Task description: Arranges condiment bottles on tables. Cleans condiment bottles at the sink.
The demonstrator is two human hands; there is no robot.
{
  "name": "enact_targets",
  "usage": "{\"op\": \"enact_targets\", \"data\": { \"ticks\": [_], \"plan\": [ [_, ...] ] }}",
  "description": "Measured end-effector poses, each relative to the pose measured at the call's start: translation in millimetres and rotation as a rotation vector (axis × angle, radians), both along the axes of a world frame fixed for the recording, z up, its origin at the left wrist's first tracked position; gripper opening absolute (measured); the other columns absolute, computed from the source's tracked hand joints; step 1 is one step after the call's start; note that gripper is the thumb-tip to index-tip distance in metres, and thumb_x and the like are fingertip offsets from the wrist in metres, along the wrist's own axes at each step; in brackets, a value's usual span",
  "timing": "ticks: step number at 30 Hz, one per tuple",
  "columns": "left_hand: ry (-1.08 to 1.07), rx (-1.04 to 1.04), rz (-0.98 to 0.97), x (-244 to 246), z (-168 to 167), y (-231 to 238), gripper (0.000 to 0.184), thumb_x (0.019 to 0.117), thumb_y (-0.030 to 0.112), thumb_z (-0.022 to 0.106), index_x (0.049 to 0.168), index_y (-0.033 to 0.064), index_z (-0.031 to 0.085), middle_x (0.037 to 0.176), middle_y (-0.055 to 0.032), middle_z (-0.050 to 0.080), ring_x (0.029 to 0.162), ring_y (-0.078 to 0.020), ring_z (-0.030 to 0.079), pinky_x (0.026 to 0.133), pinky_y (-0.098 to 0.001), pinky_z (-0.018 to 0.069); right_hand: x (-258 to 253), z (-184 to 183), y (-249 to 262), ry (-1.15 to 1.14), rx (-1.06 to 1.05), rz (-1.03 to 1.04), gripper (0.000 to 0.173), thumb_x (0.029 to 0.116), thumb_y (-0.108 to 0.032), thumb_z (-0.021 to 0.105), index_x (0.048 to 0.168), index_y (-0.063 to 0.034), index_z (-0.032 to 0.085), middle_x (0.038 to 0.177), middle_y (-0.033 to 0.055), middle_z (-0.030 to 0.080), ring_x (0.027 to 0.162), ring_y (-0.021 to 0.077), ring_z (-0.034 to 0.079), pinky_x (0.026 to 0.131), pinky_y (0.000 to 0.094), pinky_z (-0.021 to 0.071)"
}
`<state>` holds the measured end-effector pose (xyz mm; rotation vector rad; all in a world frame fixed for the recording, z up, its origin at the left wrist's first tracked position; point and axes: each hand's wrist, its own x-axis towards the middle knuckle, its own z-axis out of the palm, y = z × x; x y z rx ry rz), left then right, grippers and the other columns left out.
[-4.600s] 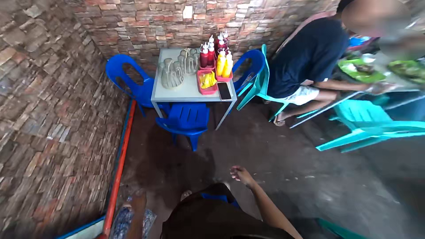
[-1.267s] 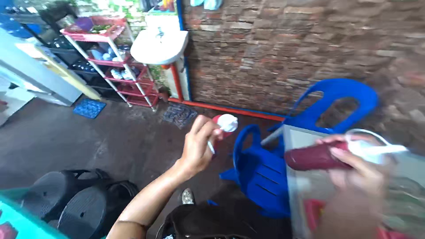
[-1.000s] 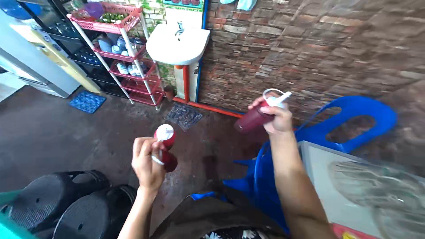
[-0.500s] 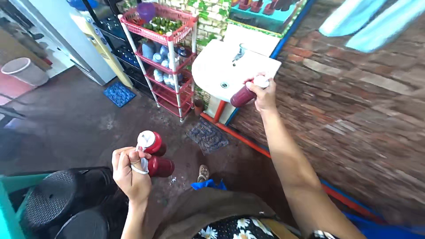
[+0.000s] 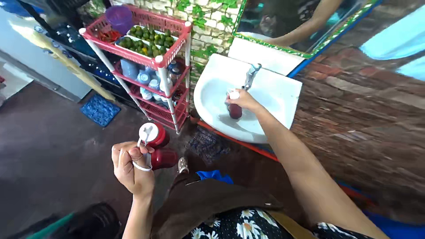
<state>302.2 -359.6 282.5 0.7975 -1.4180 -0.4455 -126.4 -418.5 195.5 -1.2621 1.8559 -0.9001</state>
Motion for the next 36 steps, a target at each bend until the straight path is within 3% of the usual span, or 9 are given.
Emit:
{"op": "enact_targets", "data": {
  "ticks": [3,7,10,14,18,24,30,33,36],
  "plan": [
    [-0.033,-0.015,-0.086,-6,9,-53,0.033,0.1090,0.038,0.047,0.083,0.0238,0.063,0.094,0.0158,0.060,0.088,0.0060,0.057,0.078,-0.0118,0.0473,4,-16,-1,-0.081,-0.187,-0.261,0.050,0.0951,-0.021,0.074,0.133,0.0079,0.057,0.124,0.0230,0.066,0.116,0.0263,0.064,0.105,0.0441,0.0504],
    [-0.053,-0.038,-0.185,-17,16,-111,0.034,0.1095,0.038,0.046,0.084,0.0219,0.062,0.094,0.0137,0.059,0.087,0.0053,0.057,0.076,-0.0126,0.0476,2,-33,9,-0.087,-0.274,-0.292,0.048,0.1038,-0.021,0.060,0.141,0.0064,0.047,0.132,0.0193,0.060,0.121,0.0175,0.060,0.105,0.0355,0.0491],
    [-0.021,-0.023,-0.257,-27,15,-136,0.033,0.1094,0.038,0.046,0.085,0.0228,0.063,0.096,0.0142,0.059,0.084,0.0049,0.058,0.074,-0.0135,0.0489,6,-30,20,-0.008,-0.148,-0.314,0.078,0.0918,-0.017,0.078,0.150,0.0075,0.033,0.139,0.0285,0.055,0.129,0.0332,0.058,0.111,0.0475,0.0459],
    [-0.002,0.000,-0.342,-40,9,-156,0.034,0.1092,0.038,0.046,0.084,0.0212,0.063,0.092,0.0123,0.060,0.084,0.0028,0.058,0.075,-0.0154,0.0487,-4,-36,18,-0.022,-0.028,-0.340,0.106,0.0713,-0.015,0.094,0.153,0.0046,0.029,0.137,0.0288,0.057,0.128,0.0353,0.058,0.111,0.0512,0.0457],
    [0.004,0.041,-0.428,-49,2,-163,0.032,0.1092,0.038,0.046,0.086,0.0214,0.062,0.090,0.0110,0.061,0.083,-0.0005,0.059,0.075,-0.0188,0.0507,-6,-38,9,0.047,-0.021,-0.311,0.096,0.0798,-0.025,0.089,0.149,0.0090,0.032,0.131,0.0275,0.062,0.123,0.0332,0.062,0.110,0.0497,0.0476],
    [-0.005,0.066,-0.519,-59,0,-164,0.032,0.1093,0.039,0.046,0.088,0.0216,0.064,0.092,0.0118,0.061,0.081,0.0012,0.059,0.072,-0.0168,0.0515,16,1,10,0.379,0.348,0.006,0.087,0.0900,-0.046,0.077,0.153,-0.0032,0.036,0.118,0.0297,0.067,0.112,0.0481,0.065,0.097,0.0687,0.0474],
    [-0.042,0.045,-0.543,-84,6,-164,0.036,0.1095,0.040,0.044,0.086,0.0203,0.062,0.088,0.0106,0.061,0.080,0.0012,0.059,0.072,-0.0164,0.0503,27,50,54,0.348,-0.021,0.100,0.077,0.0864,-0.024,0.081,0.147,0.0050,0.043,0.132,0.0248,0.062,0.125,0.0354,0.061,0.109,0.0541,0.0462],
    [-0.035,0.012,-0.594,-100,10,-161,0.033,0.1095,0.039,0.044,0.088,0.0211,0.062,0.090,0.0110,0.061,0.081,0.0015,0.059,0.072,-0.0158,0.0498,12,88,80,0.280,-0.096,0.015,0.076,0.0889,-0.021,0.077,0.148,0.0043,0.038,0.125,0.0167,0.066,0.114,0.0192,0.066,0.101,0.0401,0.0534],
    [-0.014,0.000,-0.658,-119,12,-156,0.031,0.1097,0.038,0.045,0.089,0.0212,0.062,0.092,0.0103,0.060,0.081,0.0010,0.059,0.071,-0.0164,0.0509,-23,111,96,0.334,-0.092,-0.136,0.078,0.0896,-0.024,0.076,0.151,0.0012,0.035,0.124,0.0212,0.066,0.110,0.0274,0.068,0.094,0.0487,0.0561]
  ]
}}
